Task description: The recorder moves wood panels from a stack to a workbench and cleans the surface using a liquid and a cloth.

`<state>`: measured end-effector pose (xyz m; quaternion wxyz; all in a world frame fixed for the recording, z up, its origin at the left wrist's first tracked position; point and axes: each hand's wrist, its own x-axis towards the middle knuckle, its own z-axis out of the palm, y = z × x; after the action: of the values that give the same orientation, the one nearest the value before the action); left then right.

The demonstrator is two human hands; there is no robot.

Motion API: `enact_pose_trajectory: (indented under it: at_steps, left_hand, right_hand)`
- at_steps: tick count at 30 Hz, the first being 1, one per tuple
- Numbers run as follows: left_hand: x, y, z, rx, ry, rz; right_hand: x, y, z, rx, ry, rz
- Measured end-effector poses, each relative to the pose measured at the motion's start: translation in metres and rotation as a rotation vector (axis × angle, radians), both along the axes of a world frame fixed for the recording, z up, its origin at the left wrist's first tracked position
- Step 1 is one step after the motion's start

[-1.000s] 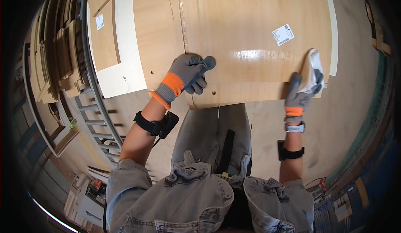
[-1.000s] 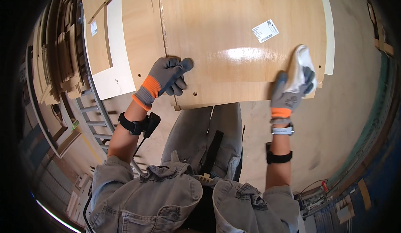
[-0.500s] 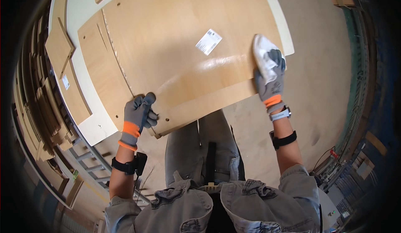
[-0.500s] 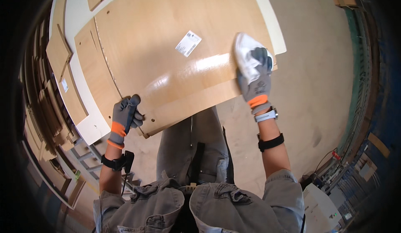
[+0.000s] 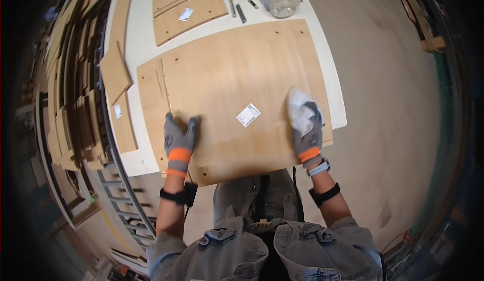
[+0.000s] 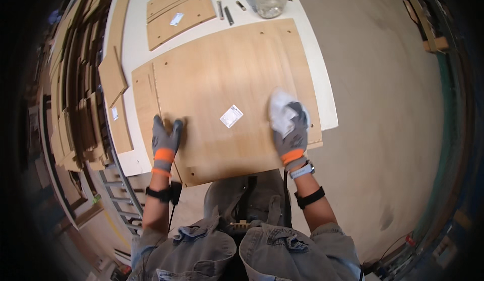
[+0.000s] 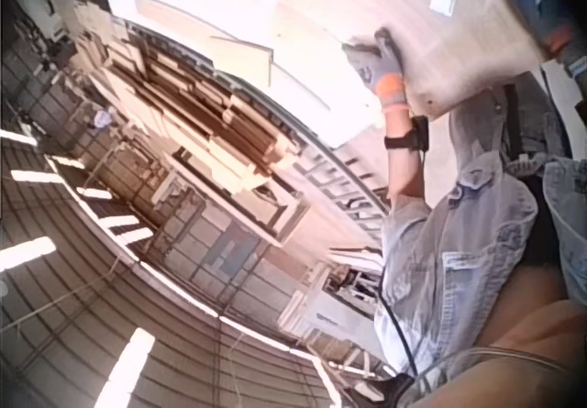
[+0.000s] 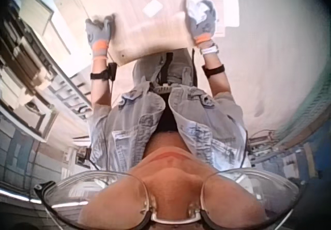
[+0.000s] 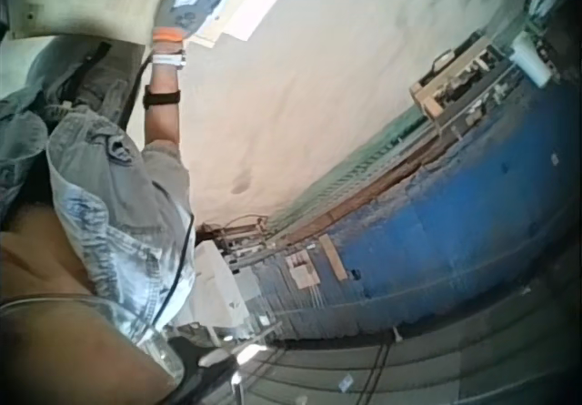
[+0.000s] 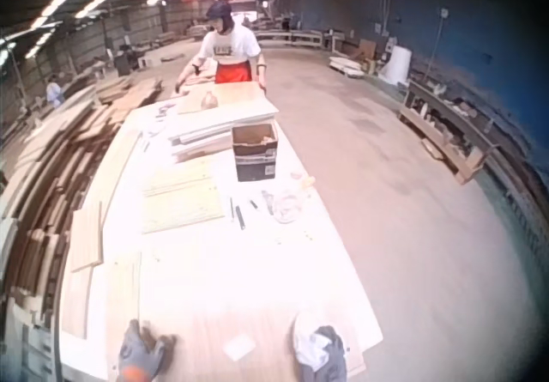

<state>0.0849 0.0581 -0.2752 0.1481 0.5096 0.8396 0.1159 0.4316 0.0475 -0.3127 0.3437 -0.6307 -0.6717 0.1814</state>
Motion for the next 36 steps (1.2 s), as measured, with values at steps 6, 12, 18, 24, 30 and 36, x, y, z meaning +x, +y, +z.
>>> enact_pose_trajectory:
  at_steps: [6, 12, 18, 24, 30, 36]
  left_hand:
    - [0.05, 0.047, -0.007, -0.205, 0.01, 0.082]
    - [0.056, 0.006, -0.003, -0.265, -0.012, 0.243]
    - [0.092, -0.058, 0.012, -0.167, 0.033, -0.202]
    - [0.135, -0.1, -0.032, -0.054, 0.284, -0.831]
    - [0.143, -0.103, -0.037, -0.177, 0.299, -0.914]
    - [0.152, -0.11, -0.016, -0.322, 0.715, -1.022]
  right_hand:
    - [0.004, 0.053, -0.004, -0.091, -0.182, -0.101]
    - [0.018, 0.044, 0.002, -0.306, -0.263, 0.021]
    - [0.038, 0.016, 0.006, -0.326, 0.1, 0.037]
    - [0.079, 0.006, 0.023, -0.78, 0.913, -0.532]
    - [0.123, -0.063, 0.028, -0.244, 1.105, -0.7]
    - [0.092, -0.118, 0.061, -0.193, 1.134, -0.848]
